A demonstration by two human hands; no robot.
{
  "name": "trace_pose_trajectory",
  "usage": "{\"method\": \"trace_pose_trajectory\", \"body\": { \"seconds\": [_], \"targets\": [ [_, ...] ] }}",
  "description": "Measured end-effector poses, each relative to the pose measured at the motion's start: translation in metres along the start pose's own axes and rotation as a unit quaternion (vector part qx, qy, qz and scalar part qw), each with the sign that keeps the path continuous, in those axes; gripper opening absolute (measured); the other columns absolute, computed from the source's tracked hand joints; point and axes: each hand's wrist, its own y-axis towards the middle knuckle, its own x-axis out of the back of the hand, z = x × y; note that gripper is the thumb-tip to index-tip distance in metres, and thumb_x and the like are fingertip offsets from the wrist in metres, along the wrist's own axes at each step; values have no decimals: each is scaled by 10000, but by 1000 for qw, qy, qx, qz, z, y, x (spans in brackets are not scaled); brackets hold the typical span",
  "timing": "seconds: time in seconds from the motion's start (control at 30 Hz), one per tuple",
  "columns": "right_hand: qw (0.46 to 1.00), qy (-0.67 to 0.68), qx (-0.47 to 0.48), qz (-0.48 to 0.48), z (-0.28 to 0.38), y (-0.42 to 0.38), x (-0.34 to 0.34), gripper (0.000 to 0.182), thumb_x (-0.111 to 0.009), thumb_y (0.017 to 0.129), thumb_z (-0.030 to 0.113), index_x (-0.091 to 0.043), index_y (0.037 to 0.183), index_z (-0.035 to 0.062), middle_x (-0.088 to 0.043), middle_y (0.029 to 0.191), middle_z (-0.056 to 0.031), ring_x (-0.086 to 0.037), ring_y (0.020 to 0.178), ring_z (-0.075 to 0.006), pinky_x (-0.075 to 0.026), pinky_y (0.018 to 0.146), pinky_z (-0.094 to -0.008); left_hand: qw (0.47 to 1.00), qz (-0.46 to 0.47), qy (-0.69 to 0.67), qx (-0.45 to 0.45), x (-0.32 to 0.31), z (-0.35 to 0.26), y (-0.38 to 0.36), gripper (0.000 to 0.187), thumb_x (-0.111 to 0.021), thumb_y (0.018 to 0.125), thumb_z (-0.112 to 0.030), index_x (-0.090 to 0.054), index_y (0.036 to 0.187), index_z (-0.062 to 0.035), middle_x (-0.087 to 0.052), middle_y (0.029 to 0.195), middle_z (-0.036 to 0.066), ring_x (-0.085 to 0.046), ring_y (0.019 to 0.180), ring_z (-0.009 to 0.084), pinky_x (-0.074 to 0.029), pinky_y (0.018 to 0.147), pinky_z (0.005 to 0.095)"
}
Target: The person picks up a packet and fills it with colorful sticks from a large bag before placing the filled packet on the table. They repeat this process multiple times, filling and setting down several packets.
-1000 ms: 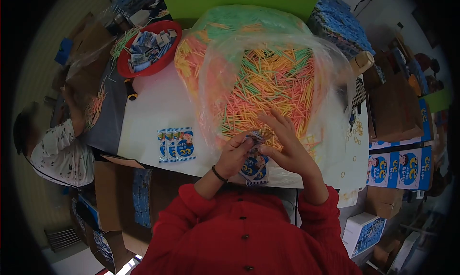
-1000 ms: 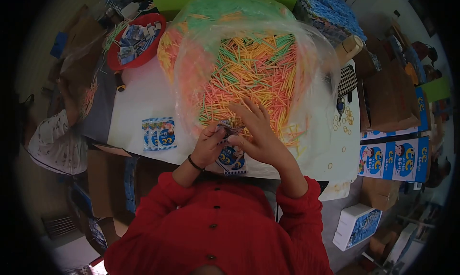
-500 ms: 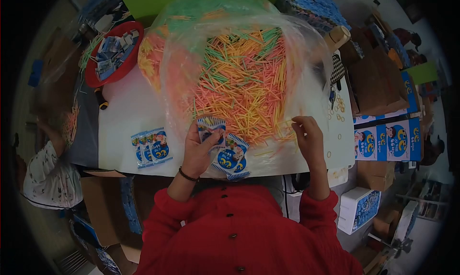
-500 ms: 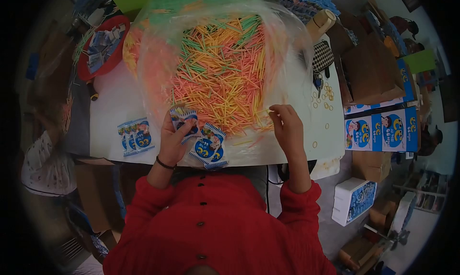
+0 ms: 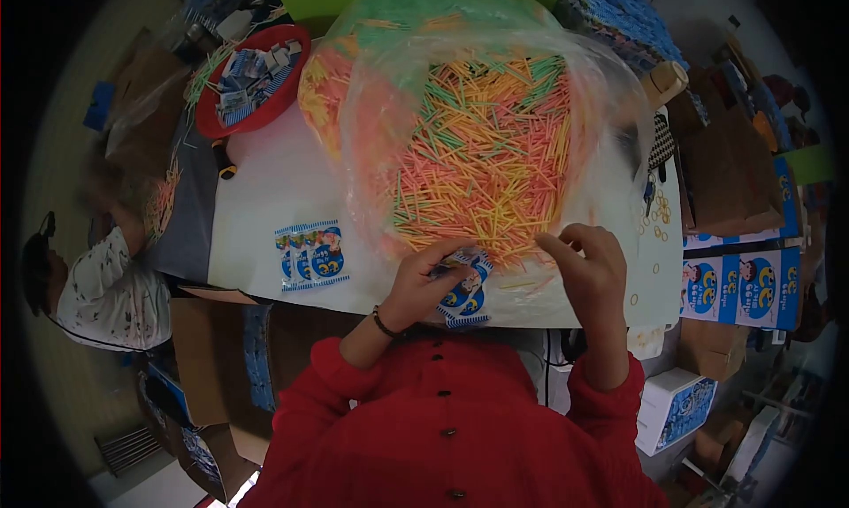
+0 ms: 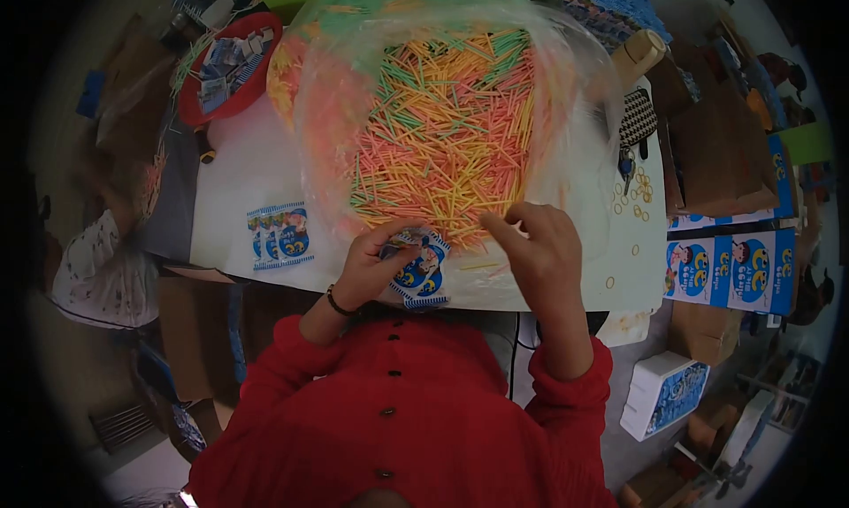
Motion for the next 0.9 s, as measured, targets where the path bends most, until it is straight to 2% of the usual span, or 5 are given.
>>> {"method": "trace_pose_trajectory", "body": {
  "seconds": [0.47,0.6,0.8,0.87,0.9],
  "targets": [
    [941,159,275,116,64,14,-22,360,-620,785,55,-596,1145,57,-589,1179,-105,-584,1040,-242,-452,905,-339,999,-27,-37,-24,11,-25,-38,402,-617,850,34,-545,1242,-17,-637,1132,86,-619,989,152,-504,848,277],
    [962,272,29,9,32,2,-8,387,-593,801,-69,-574,1175,28,-615,1174,-131,-599,1055,-264,-448,931,-338,961,-244,-109,71,42,-33,-76,421,-605,844,63,-519,1249,-13,-595,1111,81,-572,1007,133,-488,827,238],
    [932,317,-162,-67,-6,-18,-37,245,-605,819,-75,-625,1046,14,-660,982,-117,-632,928,-243,-492,788,-310,916,-358,159,90,123,-2,-60,474,-663,812,10,-519,1261,-34,-530,1210,124,-549,1020,194,-472,837,330],
    [964,252,-85,-23,1,-11,-46,167,-638,818,-38,-646,973,23,-657,914,-108,-624,874,-255,-495,741,-325,701,-351,620,-46,124,-8,-49,517,-714,776,-71,-534,1259,-53,-546,1175,106,-523,1048,266,-372,940,425],
    [975,216,-57,-19,10,-4,-50,108,-651,797,-27,-648,891,28,-638,885,-116,-615,835,-247,-488,730,-342,701,-350,619,-48,121,-13,-47,517,-714,776,-71,-534,1259,-53,-546,1175,106,-523,1048,266,-372,940,425]
  ]
}}
